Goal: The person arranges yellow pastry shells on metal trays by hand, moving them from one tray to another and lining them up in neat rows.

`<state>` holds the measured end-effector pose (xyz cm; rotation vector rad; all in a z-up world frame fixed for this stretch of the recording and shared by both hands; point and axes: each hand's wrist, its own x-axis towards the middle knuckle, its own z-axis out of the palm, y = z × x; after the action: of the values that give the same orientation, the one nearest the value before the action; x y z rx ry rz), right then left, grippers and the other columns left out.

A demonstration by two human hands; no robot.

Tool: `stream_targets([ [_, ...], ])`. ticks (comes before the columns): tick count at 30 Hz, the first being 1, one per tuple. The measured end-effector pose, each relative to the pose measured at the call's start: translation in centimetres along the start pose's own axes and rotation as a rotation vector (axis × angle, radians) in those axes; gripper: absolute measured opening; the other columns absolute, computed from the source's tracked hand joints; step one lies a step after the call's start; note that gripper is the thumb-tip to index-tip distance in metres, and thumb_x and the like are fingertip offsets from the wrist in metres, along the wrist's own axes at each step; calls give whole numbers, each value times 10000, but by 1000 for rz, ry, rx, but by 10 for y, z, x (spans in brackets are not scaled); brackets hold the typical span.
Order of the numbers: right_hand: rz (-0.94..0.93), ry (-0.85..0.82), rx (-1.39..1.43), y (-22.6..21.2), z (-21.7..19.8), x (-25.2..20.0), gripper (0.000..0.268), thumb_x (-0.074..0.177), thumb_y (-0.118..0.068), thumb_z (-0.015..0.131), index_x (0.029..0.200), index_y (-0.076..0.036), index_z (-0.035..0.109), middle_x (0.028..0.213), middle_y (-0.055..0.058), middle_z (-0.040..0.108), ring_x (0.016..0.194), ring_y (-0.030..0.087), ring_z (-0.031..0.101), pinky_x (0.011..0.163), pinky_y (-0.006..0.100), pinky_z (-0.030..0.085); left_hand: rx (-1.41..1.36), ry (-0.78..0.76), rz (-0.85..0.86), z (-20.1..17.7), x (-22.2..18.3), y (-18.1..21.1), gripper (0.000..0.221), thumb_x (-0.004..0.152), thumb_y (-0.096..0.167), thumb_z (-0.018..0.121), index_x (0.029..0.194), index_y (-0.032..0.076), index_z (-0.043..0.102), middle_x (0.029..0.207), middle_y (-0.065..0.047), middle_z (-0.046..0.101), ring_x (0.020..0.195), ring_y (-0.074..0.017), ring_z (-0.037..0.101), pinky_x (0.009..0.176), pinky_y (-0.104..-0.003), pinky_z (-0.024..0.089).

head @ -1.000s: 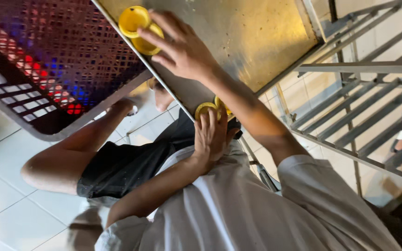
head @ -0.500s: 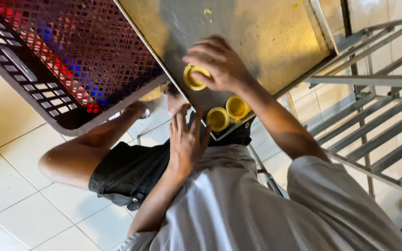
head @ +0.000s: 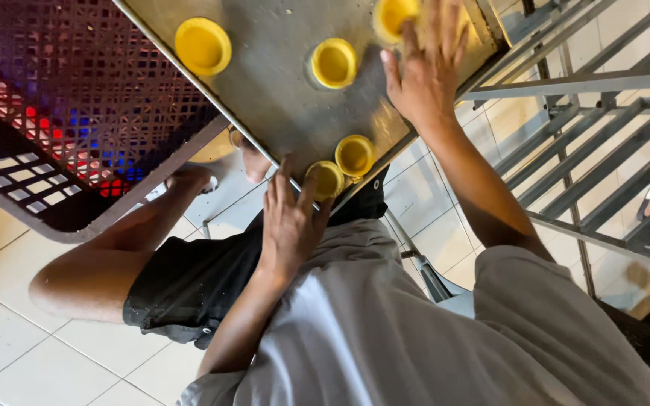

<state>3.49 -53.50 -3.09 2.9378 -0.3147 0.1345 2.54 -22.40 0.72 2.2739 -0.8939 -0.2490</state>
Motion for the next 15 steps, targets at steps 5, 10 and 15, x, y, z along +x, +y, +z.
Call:
stream_targets([
  [5, 212, -105, 47, -13, -6, -5, 670, 1159, -571, 388, 1387, 32, 570, 1590, 193, 87, 1456, 376, 37, 1188, 605, 56, -24, -11, -21, -7, 3, 0, 456, 945, 295, 632, 1333, 82, 524, 1433, -257, 381, 1290, -438, 479, 864, -503, 509],
  [10, -6, -228, 187, -47, -2, -15, 702, 1083, -654, 231, 1585, -210, 22, 1648, 168, 47, 1535, 366, 68, 1233, 657, 20, -37, 51, -19, -8, 9, 4, 432, 936, 266, 647, 1296, 49, 545, 1430, -284, 375, 1251, -468, 499, 972, -539, 480],
  [15, -203, -66, 387, -48, -9, -40, 533, 1087, -454, 519, 1525, -234, 310, 1556, 189, 394, 1444, 422, 451, 1123, 645, -85, -81, 16, -43, -13, 9, 2, 461, 942, 284, 632, 1320, 39, 531, 1442, -302, 351, 1294, -469, 453, 1036, -535, 428],
])
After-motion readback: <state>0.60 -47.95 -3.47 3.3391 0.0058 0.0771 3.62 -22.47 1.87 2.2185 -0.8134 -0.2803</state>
